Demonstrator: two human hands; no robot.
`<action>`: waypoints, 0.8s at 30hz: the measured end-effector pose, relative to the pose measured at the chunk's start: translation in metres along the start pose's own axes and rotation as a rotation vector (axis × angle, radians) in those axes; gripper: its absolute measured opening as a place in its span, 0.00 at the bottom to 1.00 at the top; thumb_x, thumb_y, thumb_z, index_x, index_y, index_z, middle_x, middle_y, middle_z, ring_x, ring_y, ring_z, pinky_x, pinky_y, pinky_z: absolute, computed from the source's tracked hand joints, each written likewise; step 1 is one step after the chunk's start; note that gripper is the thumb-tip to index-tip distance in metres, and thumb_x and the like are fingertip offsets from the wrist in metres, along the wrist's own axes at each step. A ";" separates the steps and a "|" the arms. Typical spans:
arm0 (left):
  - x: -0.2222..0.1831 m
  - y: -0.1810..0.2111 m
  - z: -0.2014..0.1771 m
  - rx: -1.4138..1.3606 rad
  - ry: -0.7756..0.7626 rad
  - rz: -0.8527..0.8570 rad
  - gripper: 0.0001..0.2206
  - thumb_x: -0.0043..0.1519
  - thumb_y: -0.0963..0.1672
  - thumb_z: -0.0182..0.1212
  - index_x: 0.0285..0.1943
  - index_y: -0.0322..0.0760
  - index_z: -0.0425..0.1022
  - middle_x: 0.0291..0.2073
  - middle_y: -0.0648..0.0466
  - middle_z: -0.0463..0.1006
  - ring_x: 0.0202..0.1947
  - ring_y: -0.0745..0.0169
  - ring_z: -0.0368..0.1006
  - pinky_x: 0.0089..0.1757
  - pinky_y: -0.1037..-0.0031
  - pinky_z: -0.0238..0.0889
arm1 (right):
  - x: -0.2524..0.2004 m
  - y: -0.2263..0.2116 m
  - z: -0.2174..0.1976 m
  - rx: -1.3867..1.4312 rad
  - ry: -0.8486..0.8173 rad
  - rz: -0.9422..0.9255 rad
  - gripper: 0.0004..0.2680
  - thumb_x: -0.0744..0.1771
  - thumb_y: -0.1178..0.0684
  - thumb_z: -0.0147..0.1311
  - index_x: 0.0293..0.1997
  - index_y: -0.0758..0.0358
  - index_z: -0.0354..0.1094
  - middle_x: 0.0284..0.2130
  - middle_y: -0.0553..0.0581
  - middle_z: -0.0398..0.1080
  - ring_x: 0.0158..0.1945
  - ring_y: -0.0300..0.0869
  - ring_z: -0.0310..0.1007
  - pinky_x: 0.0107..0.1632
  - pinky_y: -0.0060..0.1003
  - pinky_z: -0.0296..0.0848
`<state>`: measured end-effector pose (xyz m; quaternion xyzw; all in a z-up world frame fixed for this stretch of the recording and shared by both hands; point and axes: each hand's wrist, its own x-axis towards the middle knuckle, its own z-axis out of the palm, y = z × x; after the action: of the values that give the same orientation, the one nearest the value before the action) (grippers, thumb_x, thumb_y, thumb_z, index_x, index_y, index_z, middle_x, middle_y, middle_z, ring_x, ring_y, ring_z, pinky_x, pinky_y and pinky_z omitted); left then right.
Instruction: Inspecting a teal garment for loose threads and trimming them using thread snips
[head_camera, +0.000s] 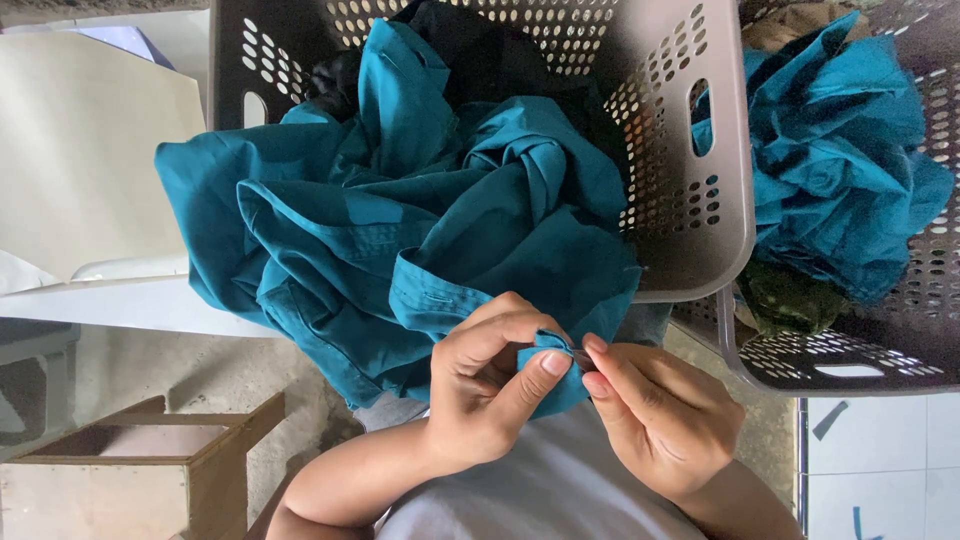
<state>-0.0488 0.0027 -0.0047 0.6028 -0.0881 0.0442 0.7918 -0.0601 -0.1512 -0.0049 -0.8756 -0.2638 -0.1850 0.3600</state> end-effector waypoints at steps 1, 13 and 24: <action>0.000 0.000 0.000 0.000 0.000 -0.001 0.05 0.57 0.42 0.52 0.32 0.34 0.68 0.26 0.52 0.69 0.26 0.65 0.63 0.31 0.79 0.58 | 0.001 0.000 0.001 0.000 0.000 0.001 0.07 0.62 0.59 0.47 0.42 0.65 0.64 0.30 0.58 0.70 0.29 0.40 0.71 0.34 0.30 0.71; 0.000 -0.002 -0.001 -0.070 -0.022 -0.031 0.05 0.57 0.42 0.52 0.33 0.34 0.69 0.27 0.51 0.71 0.28 0.64 0.65 0.32 0.79 0.60 | -0.003 0.006 0.008 0.168 0.119 0.114 0.09 0.62 0.57 0.44 0.40 0.72 0.62 0.32 0.66 0.69 0.26 0.43 0.71 0.31 0.30 0.72; -0.007 -0.014 0.001 -0.071 0.049 -0.052 0.03 0.52 0.39 0.59 0.33 0.37 0.71 0.25 0.54 0.71 0.25 0.69 0.64 0.29 0.81 0.59 | 0.017 0.000 0.006 0.268 0.097 0.360 0.05 0.62 0.57 0.45 0.25 0.65 0.63 0.18 0.53 0.63 0.19 0.37 0.55 0.25 0.28 0.54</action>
<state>-0.0535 -0.0018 -0.0188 0.5753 -0.0545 0.0351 0.8154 -0.0462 -0.1411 -0.0001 -0.8430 -0.1080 -0.1231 0.5123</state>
